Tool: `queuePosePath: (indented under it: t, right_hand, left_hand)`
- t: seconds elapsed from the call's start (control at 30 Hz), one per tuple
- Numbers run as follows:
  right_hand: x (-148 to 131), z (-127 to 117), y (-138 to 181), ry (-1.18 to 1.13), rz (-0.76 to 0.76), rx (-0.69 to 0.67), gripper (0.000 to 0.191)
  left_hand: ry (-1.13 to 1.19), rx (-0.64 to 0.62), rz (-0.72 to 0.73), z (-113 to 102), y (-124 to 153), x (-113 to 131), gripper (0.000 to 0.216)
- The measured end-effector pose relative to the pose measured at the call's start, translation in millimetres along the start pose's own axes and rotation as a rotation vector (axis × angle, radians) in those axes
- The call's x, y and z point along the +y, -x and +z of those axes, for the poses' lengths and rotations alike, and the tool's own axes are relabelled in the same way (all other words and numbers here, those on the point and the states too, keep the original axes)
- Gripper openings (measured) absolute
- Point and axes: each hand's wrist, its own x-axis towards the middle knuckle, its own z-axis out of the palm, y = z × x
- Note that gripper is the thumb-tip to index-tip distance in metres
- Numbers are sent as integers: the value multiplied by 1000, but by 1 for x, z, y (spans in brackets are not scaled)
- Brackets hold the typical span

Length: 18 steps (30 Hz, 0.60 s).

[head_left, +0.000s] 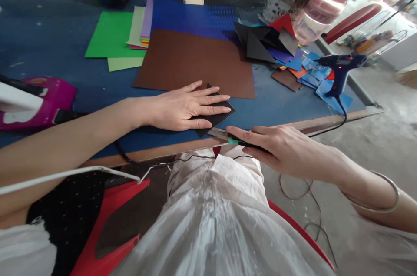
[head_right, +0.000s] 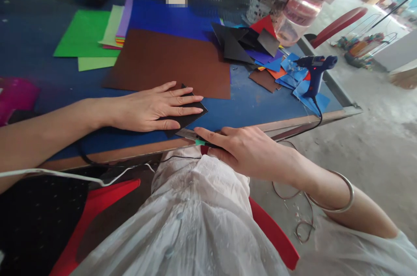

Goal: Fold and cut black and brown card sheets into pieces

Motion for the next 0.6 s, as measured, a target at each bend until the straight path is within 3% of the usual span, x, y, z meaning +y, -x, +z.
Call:
queuePosePath:
  t: [0.23, 0.4, 0.6]
  right_hand:
    - [-2, 5, 5, -63, -51, 13, 51]
    - [-11, 8, 14, -53, 14, 20, 53]
    - [-11, -3, 27, -104, -29, 13, 51]
  left_hand:
    - [-11, 10, 12, 1, 0, 0, 58]
    - [8, 27, 20, 2, 0, -2, 57]
    - [7, 13, 6, 1, 0, -1, 57]
